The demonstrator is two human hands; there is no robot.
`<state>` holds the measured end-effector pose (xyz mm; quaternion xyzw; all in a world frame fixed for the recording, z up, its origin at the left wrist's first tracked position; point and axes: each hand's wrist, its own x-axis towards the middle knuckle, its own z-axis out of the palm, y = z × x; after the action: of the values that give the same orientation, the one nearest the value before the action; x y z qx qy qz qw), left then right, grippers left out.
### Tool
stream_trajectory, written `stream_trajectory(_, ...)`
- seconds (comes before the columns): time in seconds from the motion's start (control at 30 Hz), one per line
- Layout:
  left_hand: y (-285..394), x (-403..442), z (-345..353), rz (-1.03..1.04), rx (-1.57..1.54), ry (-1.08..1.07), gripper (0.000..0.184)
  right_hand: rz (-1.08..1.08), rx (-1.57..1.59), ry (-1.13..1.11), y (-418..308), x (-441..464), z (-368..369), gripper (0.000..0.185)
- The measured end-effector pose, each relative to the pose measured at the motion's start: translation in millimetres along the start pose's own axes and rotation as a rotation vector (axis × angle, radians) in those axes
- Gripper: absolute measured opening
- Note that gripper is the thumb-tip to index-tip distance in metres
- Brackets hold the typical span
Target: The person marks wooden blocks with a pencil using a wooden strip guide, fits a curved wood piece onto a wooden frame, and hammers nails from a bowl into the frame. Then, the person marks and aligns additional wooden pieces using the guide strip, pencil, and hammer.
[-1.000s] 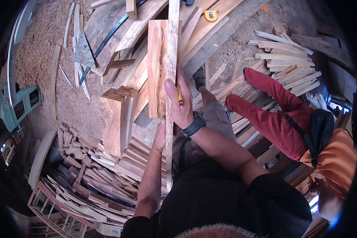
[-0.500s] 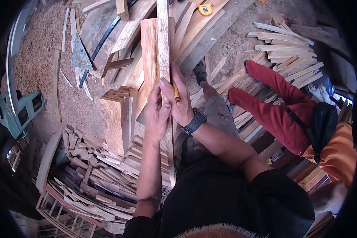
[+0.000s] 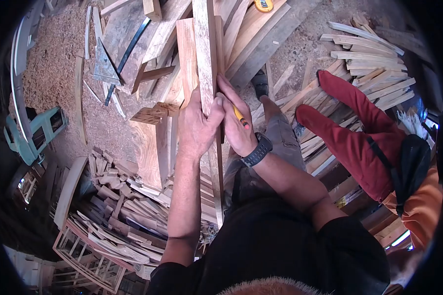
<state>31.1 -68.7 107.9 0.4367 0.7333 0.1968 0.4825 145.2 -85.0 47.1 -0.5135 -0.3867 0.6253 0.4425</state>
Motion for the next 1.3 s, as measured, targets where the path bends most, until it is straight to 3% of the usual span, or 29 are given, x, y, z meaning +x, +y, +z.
stream_trajectory(0.23,7.4,6.8,-7.6,0.004,0.173,-0.044,0.051,0.004,-0.03,-0.039,2.7,-2.6,-0.5,0.056)
stream_trajectory(0.47,5.6,8.0,-9.1,0.047,0.179,-0.034,0.052,0.002,-0.049,-0.054,3.0,-0.8,-2.5,0.056)
stream_trajectory(0.57,4.8,6.4,-9.2,0.06,0.04,-0.062,0.052,-0.001,-0.113,-0.024,1.8,-0.6,-1.9,0.051)
stream_trajectory(0.77,-1.3,4.3,-9.1,0.091,0.058,-0.097,0.062,0.072,-0.03,-0.019,1.3,1.4,-6.6,0.049)
stream_trajectory(0.87,12.9,-0.9,-11.0,-0.054,0.043,-0.19,0.066,0.209,0.115,0.034,-5.2,6.3,-6.1,0.049)
stream_trajectory(0.97,15.2,-1.1,-11.4,-0.065,-0.028,-0.216,0.07,0.122,0.064,0.007,-4.3,7.4,-7.0,0.052)
stream_trajectory(1.03,7.6,-1.0,-9.7,0.022,-0.104,-0.171,0.072,0.055,0.014,-0.017,-4.2,8.0,-6.2,0.053)
stream_trajectory(1.3,-3.4,1.1,-7.2,0.153,-0.02,-0.124,0.074,0.125,-0.032,-0.053,-9.9,6.0,-5.9,0.051)
